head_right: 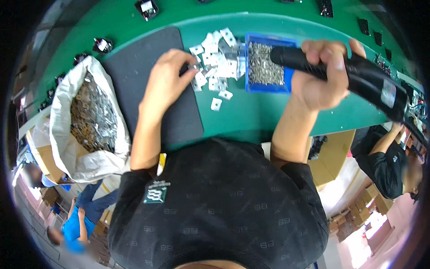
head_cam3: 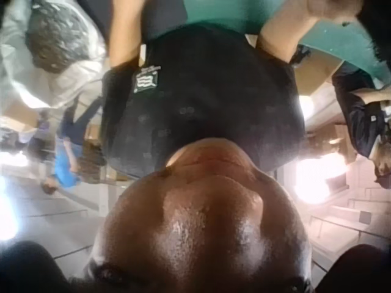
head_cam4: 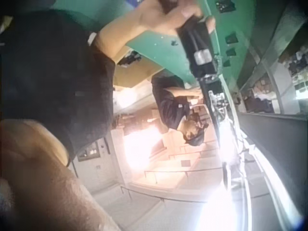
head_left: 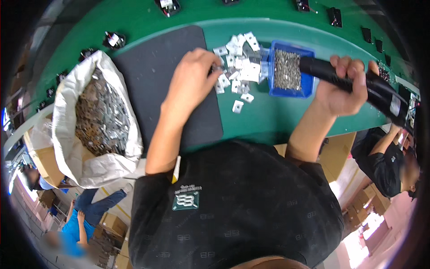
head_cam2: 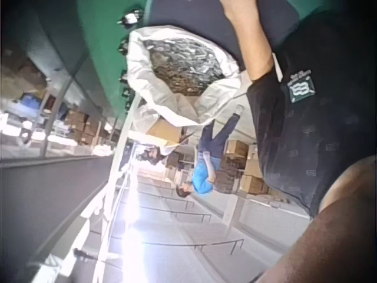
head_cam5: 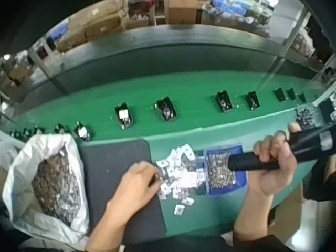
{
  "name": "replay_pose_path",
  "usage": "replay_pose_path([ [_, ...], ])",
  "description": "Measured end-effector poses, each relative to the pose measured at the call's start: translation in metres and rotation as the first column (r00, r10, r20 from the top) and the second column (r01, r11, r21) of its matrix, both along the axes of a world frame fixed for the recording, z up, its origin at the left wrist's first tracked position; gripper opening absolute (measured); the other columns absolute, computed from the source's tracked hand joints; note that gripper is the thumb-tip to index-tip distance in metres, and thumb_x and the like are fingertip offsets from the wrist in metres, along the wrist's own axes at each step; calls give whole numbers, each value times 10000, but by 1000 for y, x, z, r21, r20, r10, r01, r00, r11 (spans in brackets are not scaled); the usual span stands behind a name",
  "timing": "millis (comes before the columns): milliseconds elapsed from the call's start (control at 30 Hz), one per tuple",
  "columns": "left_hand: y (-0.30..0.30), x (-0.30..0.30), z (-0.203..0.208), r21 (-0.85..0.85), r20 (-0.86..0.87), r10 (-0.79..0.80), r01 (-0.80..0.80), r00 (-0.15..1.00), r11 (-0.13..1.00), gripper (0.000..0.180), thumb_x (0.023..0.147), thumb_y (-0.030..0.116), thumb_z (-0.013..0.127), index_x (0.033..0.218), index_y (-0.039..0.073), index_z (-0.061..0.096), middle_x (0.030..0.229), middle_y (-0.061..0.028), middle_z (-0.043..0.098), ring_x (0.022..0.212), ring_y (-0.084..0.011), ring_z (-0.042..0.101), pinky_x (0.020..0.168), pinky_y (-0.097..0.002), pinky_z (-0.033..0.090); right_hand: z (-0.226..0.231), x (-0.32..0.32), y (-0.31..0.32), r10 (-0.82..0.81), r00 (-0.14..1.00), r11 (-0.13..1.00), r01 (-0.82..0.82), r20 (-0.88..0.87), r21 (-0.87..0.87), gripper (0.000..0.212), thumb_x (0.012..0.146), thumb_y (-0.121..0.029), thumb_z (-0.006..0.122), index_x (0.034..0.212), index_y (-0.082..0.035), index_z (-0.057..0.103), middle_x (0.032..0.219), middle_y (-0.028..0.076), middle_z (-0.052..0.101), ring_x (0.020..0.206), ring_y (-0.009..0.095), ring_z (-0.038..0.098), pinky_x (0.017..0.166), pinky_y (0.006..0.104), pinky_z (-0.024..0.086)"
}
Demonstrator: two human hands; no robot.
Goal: Assemble electronic components by picking parts and using an electric screwdriver to secure them.
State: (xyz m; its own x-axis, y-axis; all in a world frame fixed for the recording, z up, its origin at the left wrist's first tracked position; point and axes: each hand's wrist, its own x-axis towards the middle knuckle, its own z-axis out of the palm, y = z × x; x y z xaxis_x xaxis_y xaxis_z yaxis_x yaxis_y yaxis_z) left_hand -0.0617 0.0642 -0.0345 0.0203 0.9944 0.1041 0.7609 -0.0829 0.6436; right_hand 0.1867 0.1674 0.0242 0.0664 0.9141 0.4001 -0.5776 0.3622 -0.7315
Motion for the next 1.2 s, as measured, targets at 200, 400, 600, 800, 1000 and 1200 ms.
replay_pose_path([
  [200, 10, 0, 7, -110, 172, 208, -191, 963, 975, 134, 727, 58, 691, 838, 17, 627, 728, -124, 607, 661, -254, 617, 605, -343, 489, 33, 32, -19, 169, 979, 982, -157, -112, 109, 415, 815, -114, 520, 1221, -113, 441, 797, 19, 494, 649, 132, 424, 688, 334, 338],
  [400, 88, -27, 26, 83, 215, 277, -301, 936, 950, 161, 783, 114, 694, 876, -10, 651, 752, -113, 673, 646, -155, 655, 601, -248, 504, 50, 43, -32, 74, 997, 985, -76, 17, 156, 404, 802, -135, 569, 1179, -102, 429, 756, 2, 462, 615, 106, 421, 648, 300, 332],
  [600, 148, -45, 4, 213, -18, 258, -249, 966, 945, 156, 703, 186, 734, 783, 59, 696, 969, -73, 663, 906, -251, 609, 806, -383, 404, 46, 47, -29, 155, 987, 974, -147, -37, 170, 437, 794, -137, 595, 1184, -119, 398, 765, -3, 480, 629, 108, 455, 668, 285, 348],
  [800, 160, -43, -21, 204, -121, 326, -297, 938, 933, 168, 673, 240, 755, 751, 97, 713, 1018, -55, 657, 980, -248, 579, 793, -427, 331, 34, 46, -22, 104, 994, 988, -106, 29, 109, 450, 795, -136, 584, 1202, -125, 392, 773, -8, 473, 634, 106, 445, 678, 296, 356],
  [1000, 166, -43, -16, -86, -193, 359, -380, 913, 921, 231, 683, 247, 753, 859, 106, 701, 1027, -59, 663, 927, -247, 606, 833, -437, 325, 27, 40, -18, 106, 993, 990, -109, 44, 85, 462, 795, -134, 567, 1219, -114, 385, 759, -8, 465, 616, 105, 434, 656, 301, 360],
  [1200, 169, -58, -18, -112, -191, 319, -344, 928, 932, 332, 717, 286, 707, 1006, 125, 674, 927, -64, 690, 905, -268, 637, 851, -421, 389, 25, 38, -18, 99, 992, 991, -105, 80, 84, 484, 798, -120, 532, 1260, -69, 399, 755, 8, 459, 609, 117, 427, 619, 310, 362],
])
